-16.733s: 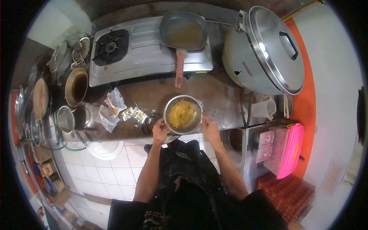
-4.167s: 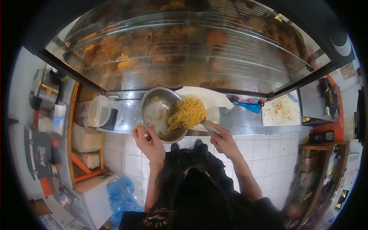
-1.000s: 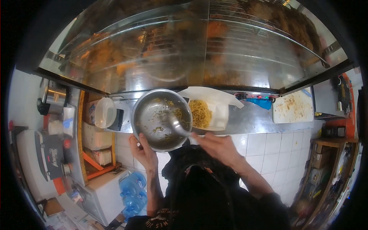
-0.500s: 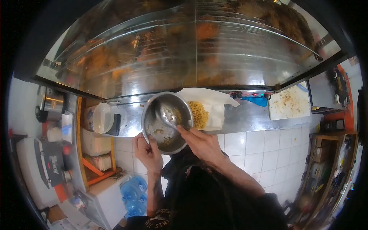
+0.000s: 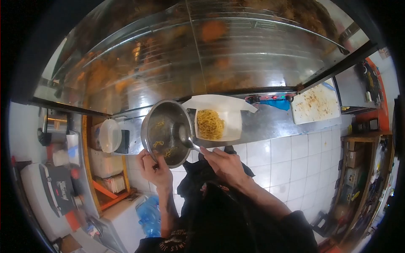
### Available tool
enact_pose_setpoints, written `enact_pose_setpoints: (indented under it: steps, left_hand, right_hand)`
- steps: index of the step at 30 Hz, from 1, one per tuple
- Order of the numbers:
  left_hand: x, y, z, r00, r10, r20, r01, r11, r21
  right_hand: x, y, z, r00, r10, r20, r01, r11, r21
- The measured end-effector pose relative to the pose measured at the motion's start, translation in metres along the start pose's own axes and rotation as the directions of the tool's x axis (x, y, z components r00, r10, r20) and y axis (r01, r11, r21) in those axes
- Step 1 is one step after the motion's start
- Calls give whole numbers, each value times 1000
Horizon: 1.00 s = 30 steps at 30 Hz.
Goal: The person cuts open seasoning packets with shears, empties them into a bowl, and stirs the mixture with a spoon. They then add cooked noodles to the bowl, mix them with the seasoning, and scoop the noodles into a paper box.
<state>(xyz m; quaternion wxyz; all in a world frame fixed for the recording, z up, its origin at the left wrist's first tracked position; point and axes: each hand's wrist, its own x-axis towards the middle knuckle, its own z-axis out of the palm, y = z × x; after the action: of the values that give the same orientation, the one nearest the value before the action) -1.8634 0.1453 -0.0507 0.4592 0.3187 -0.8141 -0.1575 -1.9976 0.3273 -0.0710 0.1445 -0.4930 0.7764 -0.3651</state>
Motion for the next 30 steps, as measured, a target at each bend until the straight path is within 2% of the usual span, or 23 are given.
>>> enact_pose_setpoints:
  steps: [2,3,5,7,9,14,16,17,19,20,22,23,24,26,28,29,30]
  left_hand:
    - [-2,5,-1,1000,-29,7,29,1000,11]
    - [-1,11,1,999,-29,28,28,999,36]
    - [-1,13,4,999,-25,43,23,998,59]
    - [-5,9,6,998,-41,43,41,999,-3]
    - [-3,6,4,999,-32,29,32,999,-7]
    - [-7,4,6,996,-89,28,88,996,28]
    - [-2,2,5,999,-33,-27,34,999,8]
    - [-1,3,5,999,-32,-33,33,999,17]
    - [3,7,4,998,-56,-13,57,997,48]
    - [3,8,5,999,-51,-11,52,997,51]
    - [2,9,8,997,-82,9,82,997,-8]
    - [0,6,7,997,-79,11,79,997,-8]
    - [-2,0,4,997,-76,-11,75,997,-23]
    - [-3,-3,3,997,-74,-36,73,997,-37]
    - [-4,-2,-1,984,-167,-53,162,982,-100]
    - [-5,-2,-2,984,-168,-59,162,982,-97]
    - [-6,-1,-4,988,-155,-2,155,988,-14]
  right_hand:
    - [-9,-1,-14,996,19,91,-30,992,125]
    - [-7,-6,-21,989,-70,133,56,993,102]
    - [-4,-6,-15,987,-75,139,71,997,30]
    - [-3,3,-8,987,-80,142,87,995,-42]
    - [-8,25,-10,998,-60,12,61,988,-141]
    - [-10,20,-45,996,-20,-85,1,976,-216]
    - [-11,16,-50,981,113,-156,-129,987,-97]
    - [-9,13,-50,983,105,-153,-120,989,-91]
    - [-6,0,-42,998,45,-38,-40,992,116]
    - [-3,-7,-36,998,45,-41,-40,992,121]
    - [5,-23,-22,990,36,140,-83,933,349]
    - [8,-25,-15,987,47,154,-105,910,401]
    - [6,-21,-14,988,49,149,-106,909,403]
    - [0,-9,-17,991,89,98,-114,950,290]
    - [1,-3,-27,991,110,73,-126,950,286]
    - [5,-9,-38,986,152,73,-168,938,303]
    - [8,-13,-43,977,199,76,-213,923,321]
